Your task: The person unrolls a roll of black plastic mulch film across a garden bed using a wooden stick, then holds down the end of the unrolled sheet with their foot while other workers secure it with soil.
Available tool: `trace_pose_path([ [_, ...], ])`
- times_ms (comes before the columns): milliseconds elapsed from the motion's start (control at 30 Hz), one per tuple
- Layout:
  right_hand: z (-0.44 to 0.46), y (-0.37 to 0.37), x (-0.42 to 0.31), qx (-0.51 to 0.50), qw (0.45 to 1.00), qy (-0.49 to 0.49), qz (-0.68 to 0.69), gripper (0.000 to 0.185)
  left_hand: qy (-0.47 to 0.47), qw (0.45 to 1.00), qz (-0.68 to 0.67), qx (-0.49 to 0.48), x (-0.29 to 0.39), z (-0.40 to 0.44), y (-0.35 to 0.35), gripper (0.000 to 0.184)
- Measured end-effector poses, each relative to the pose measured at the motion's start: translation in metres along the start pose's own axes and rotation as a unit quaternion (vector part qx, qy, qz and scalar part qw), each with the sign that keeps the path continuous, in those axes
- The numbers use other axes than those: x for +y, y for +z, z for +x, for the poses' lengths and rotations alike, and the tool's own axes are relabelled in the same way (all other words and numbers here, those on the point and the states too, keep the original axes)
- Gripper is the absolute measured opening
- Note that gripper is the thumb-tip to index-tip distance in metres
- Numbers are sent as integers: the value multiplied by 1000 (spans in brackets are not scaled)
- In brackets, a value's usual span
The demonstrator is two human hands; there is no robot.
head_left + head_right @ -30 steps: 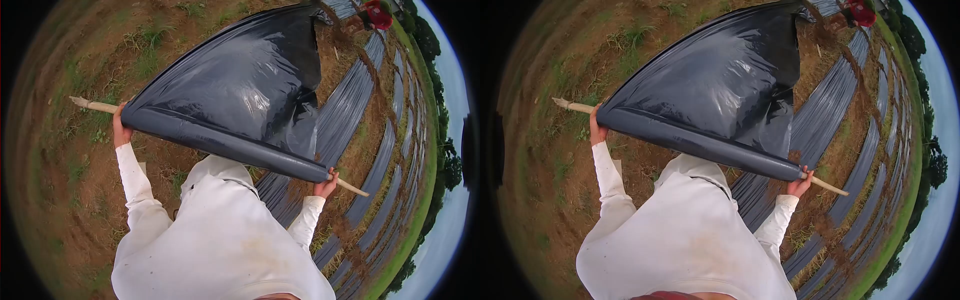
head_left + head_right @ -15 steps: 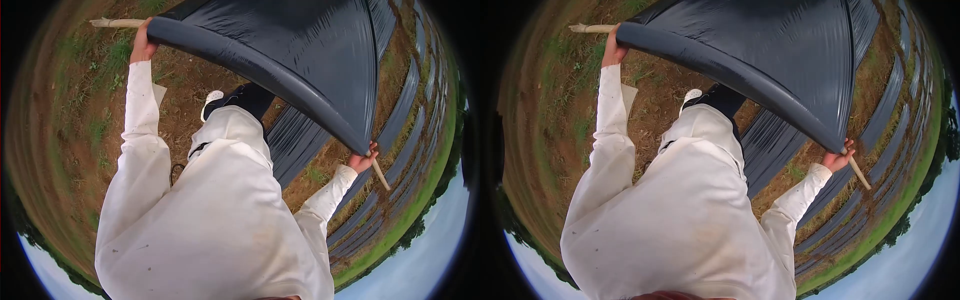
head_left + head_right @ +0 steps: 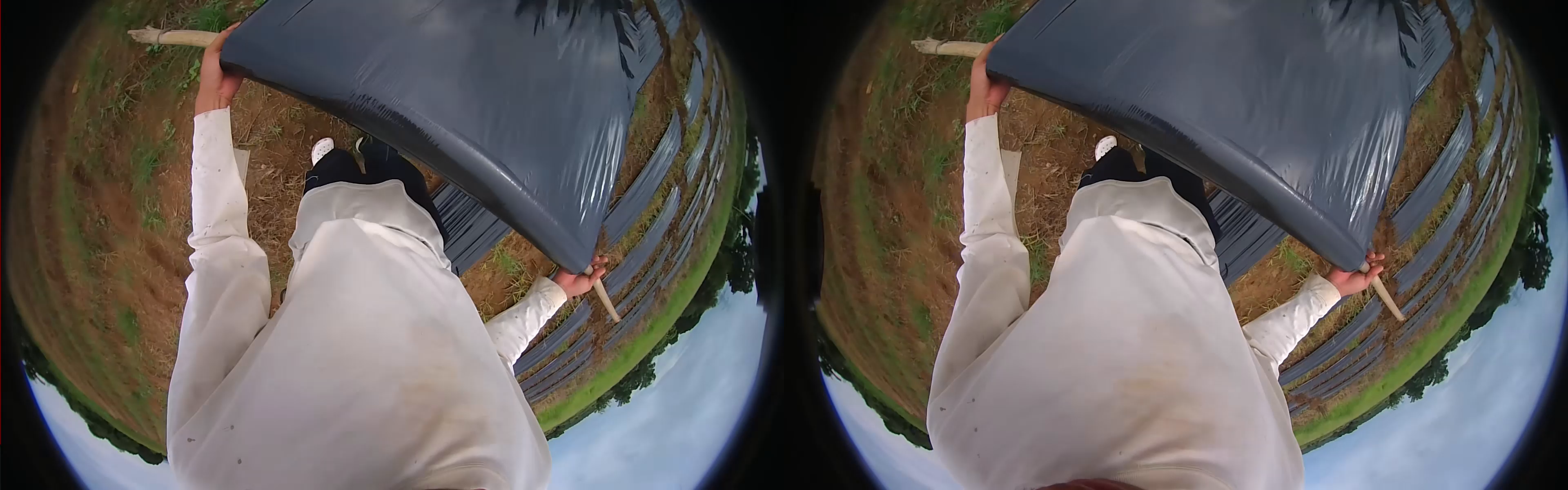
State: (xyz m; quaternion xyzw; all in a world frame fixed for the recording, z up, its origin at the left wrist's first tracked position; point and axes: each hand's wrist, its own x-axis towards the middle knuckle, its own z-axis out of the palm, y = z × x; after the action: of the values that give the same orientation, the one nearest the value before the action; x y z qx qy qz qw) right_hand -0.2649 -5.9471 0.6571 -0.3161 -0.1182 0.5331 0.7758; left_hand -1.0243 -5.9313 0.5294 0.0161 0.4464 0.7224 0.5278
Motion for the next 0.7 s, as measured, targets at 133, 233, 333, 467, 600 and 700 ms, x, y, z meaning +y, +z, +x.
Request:
trace_pose_path([
  [133, -65, 13, 27, 43, 999, 5, -14, 28, -11, 999, -36, -27, 16, -16, -68, 24],
  [233, -100, 7, 29, 48, 999, -6, -23, 28, -4, 1000, -17, 9, 38, -43, -61, 23],
  [333, -127, -10, 28, 61, 998, 27, 4, 29, 26, 998, 45, -48, 44, -44, -83, 24],
  [467, -149, -55, 21, -2, 999, 51, 10, 32, 37, 995, 88, -31, 80, -73, -81, 24],
  [600, -155, -83, 21, -67, 996, 58, 7, 30, 5, 991, 115, -69, 95, -107, -97, 25],
  [700, -181, -84, 45, 67, 995, -72, -21, 29, 46, 993, 13, -107, 102, -128, -96, 25],
])
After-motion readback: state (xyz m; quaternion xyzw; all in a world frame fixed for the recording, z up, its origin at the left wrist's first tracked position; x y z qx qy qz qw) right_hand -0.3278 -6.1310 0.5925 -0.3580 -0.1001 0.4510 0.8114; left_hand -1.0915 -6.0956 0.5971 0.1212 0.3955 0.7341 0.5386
